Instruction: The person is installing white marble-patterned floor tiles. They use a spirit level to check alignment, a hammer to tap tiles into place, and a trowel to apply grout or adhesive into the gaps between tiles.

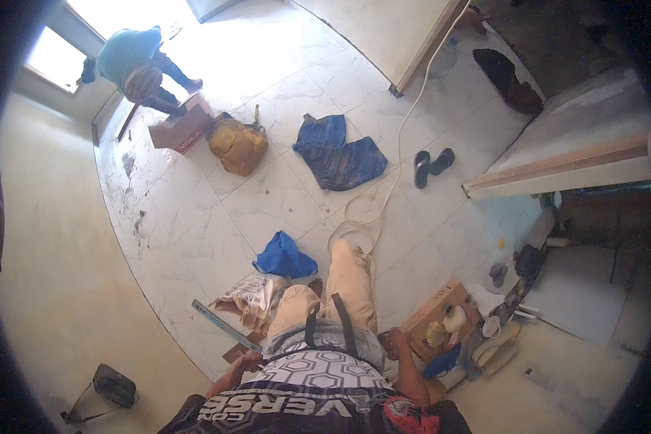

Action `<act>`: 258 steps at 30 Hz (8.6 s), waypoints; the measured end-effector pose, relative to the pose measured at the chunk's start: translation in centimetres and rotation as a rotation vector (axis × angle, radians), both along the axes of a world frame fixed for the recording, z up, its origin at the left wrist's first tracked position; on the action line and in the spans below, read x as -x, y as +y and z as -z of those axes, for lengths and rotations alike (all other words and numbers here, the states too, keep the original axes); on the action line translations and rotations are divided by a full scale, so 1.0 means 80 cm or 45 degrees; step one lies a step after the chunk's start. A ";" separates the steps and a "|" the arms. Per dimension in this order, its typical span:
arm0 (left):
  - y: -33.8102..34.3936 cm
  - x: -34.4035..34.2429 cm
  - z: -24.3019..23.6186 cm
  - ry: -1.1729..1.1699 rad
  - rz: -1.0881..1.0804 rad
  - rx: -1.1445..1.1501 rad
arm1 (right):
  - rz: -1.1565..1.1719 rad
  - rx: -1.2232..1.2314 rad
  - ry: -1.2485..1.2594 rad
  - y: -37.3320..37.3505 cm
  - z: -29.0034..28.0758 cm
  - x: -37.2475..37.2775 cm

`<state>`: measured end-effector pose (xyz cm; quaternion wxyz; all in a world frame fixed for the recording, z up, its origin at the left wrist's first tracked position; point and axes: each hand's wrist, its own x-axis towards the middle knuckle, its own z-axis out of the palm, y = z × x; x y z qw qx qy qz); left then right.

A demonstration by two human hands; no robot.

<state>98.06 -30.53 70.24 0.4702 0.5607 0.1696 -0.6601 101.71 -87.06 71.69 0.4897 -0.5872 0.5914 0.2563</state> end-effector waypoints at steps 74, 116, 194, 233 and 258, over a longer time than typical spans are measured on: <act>0.957 -2.335 -0.094 -0.510 -2.352 -0.761 | -1.990 -0.012 -0.036 0.934 0.064 -2.525; 1.638 -2.759 -0.055 0.391 -1.978 -0.865 | -1.284 -0.029 -0.037 1.897 0.032 -3.119; 1.838 -3.038 0.073 0.234 -2.587 -0.625 | -1.720 0.053 0.163 2.169 -0.030 -3.463; 2.044 -3.235 0.081 -0.519 -1.222 -0.419 | -1.088 0.276 -0.290 2.177 0.144 -3.616; 2.078 -3.467 0.032 -0.128 -1.561 -0.385 | -0.423 -0.059 -0.144 2.157 0.135 -3.538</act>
